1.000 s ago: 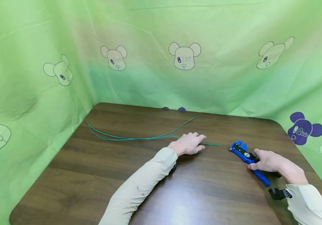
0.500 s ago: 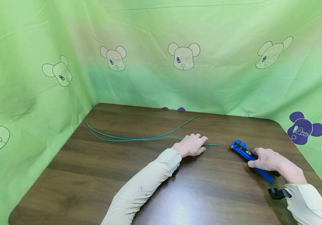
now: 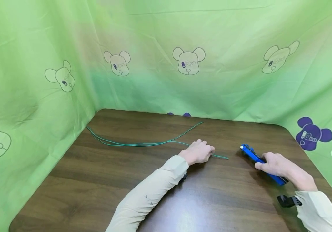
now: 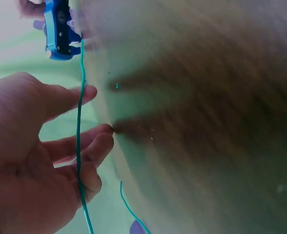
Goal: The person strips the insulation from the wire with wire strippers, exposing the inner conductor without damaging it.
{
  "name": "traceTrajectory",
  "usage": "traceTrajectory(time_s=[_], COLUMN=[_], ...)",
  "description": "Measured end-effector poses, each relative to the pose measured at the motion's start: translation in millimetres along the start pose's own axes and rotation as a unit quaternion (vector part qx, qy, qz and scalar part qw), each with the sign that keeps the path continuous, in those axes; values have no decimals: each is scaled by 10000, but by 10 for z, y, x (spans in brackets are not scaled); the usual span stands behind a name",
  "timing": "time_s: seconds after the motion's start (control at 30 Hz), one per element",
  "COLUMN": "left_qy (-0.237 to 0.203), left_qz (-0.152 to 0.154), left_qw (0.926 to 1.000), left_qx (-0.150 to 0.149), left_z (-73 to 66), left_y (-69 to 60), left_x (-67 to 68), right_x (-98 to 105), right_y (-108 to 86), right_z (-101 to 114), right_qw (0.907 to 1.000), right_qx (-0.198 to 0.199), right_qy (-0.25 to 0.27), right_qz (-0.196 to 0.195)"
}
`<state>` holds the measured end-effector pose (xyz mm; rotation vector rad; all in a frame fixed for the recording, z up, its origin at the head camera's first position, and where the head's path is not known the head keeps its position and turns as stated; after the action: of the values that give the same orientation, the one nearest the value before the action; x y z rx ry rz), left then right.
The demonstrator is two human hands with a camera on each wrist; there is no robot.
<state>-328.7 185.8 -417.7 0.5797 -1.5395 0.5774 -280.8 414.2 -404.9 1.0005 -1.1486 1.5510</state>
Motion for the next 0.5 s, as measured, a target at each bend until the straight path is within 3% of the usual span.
traceTrajectory(time_s=[0.3, 0.5], left_qy=[-7, -346], left_qz=[-76, -272], left_qw=[10000, 9990], left_qx=[11, -101], left_z=[-23, -41], left_y=[-1, -9], left_x=[24, 76], right_x=[-4, 20], right_y=[-11, 2], right_z=[-34, -89], right_qw=[9997, 9997], right_qx=[-128, -73], right_qy=[116, -67], right_qz=[-195, -202])
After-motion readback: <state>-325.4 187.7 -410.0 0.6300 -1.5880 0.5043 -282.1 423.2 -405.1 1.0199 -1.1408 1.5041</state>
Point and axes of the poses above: each hand's wrist, its own y-axis towards the middle knuckle, its own x-axis out of the back of the hand, z = x × y, the point moved 8 cm from there along y, towards the middle knuckle, and after that the axes turned 1 degree about -x, right-handed, at the moved point
